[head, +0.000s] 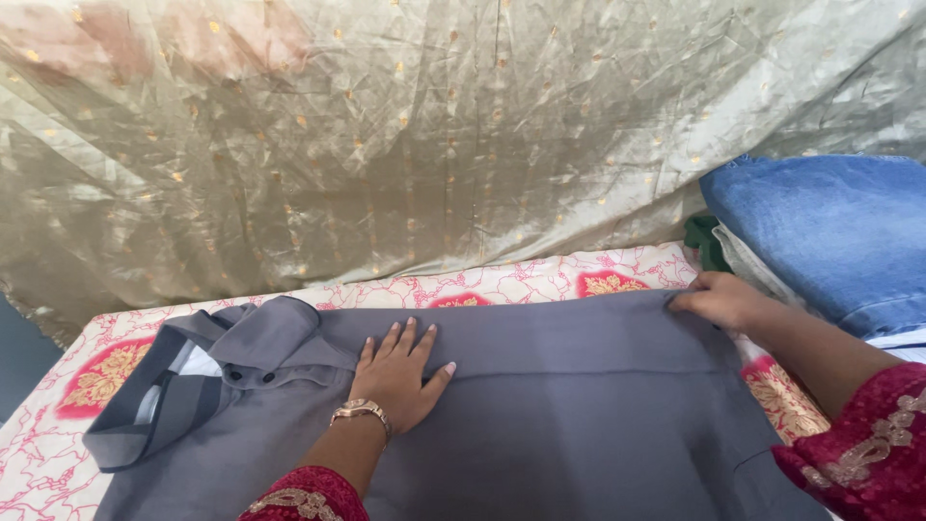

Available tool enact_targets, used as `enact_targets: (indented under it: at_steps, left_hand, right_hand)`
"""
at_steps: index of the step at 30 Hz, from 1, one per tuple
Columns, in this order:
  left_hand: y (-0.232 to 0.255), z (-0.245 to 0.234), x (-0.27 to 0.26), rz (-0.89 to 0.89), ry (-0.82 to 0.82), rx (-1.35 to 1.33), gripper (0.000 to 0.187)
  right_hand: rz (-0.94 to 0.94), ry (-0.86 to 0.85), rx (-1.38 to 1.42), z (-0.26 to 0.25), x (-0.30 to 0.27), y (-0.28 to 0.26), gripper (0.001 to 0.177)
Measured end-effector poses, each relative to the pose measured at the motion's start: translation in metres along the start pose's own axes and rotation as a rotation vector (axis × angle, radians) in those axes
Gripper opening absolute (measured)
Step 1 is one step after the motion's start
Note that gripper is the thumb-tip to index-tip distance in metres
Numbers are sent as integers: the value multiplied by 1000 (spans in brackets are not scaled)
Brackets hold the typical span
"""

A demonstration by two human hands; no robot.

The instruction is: The person folds a pair of blue jeans on a patterned table, then folds a gray polo shirt. The person smooths and aligns the garments, folds them into compact rectangles, and places the jeans on a stack of other folded clothes.

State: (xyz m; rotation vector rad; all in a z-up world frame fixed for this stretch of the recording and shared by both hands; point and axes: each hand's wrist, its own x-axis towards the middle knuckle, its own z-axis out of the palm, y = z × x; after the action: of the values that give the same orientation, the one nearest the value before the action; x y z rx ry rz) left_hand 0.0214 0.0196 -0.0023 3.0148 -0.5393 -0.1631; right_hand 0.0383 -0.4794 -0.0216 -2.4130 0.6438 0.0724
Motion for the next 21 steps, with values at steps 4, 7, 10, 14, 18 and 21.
enact_targets:
  at_steps: [4, 7, 10, 14, 18, 21]
  left_hand:
    - [4, 1, -2, -26, 4, 11, 74]
    - [7, 0, -5, -46, 22, 20, 73]
    - [9, -1, -8, -84, 102, -2, 71]
    - [-3, 1, -7, -209, 272, -162, 61]
    - [-43, -5, 4, -348, 490, -163, 51]
    - [-89, -23, 5, -435, 620, -37, 58]
  right_hand:
    - [123, 84, 160, 0, 2, 12, 59]
    - [-98, 291, -251, 10, -17, 10, 50]
    - [-255, 459, -375, 20, -49, -10, 40]
    - [-526, 545, -420, 50, -90, -62, 31]
    - [-691, 288, -220, 82, -125, -110, 19]
    - [-831, 92, -156, 105, -142, -137, 19]
